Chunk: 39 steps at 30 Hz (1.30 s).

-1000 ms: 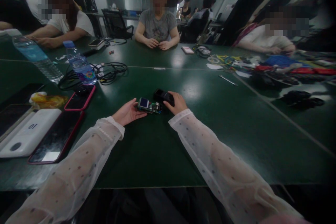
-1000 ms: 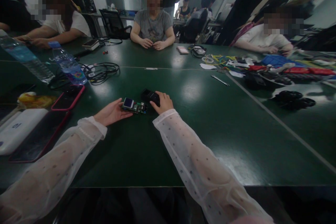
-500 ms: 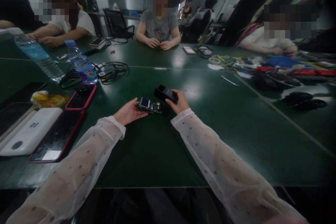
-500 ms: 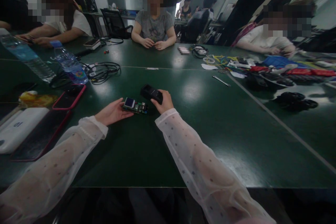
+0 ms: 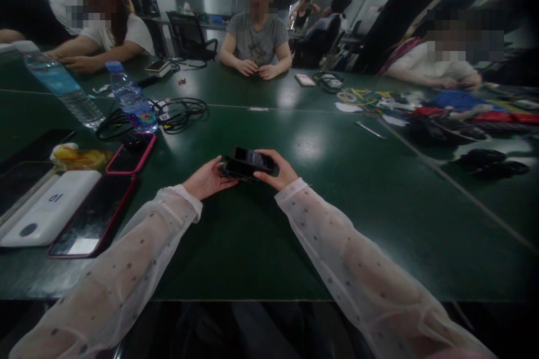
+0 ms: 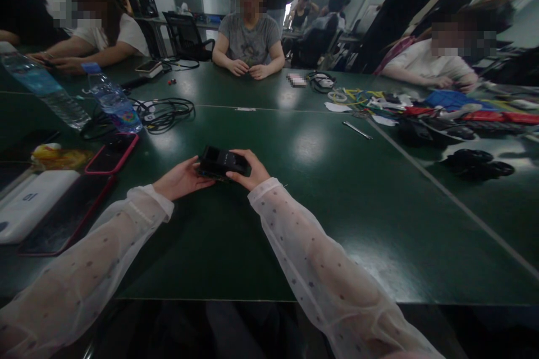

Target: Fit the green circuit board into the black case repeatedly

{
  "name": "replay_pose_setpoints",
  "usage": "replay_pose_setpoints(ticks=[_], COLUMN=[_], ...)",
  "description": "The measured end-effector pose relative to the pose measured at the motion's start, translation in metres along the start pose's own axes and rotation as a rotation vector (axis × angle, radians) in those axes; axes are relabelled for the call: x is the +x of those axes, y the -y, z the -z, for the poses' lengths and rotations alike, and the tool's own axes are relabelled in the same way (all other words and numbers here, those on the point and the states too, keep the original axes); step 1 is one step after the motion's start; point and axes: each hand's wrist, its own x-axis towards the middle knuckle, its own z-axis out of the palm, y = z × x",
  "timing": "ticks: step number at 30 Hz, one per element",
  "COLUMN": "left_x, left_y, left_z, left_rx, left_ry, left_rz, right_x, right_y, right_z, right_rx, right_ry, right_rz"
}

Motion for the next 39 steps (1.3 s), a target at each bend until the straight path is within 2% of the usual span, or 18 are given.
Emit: replay_pose_setpoints(ticks=[5,10,15,28,39], left_x=[0.002,-0.003,-0.007,-0.006,-0.001], left_y=[-0.001,0.000,0.002,0.001,0.002], left_z=[0.001,-0.005,-0.005,0.000,0.003], left_rx=[-0.002,0.051,0.135,0.076,0.078], left_ry=[0.002,-0.005,0.051,0.069,0.105], left_rz=[0.004,-0.018,-0.078,-0.081,-0.073], right_x=[-0.001,-0.002,-0.003,-0.003,-0.004], right_y=[-0.014,-0.023,-0.022,-0.015,-0.018], right_z=[-0.010,-0.016,-0.016,-0.016,-0.018], right_rx=[-0.157,-0.230,-0.232,-0.248,-0.174], right_ry=[0.043,0.139,0.145,0.164,0.104], right_rz=[0.101,0.086,0.098,0.079,0.054])
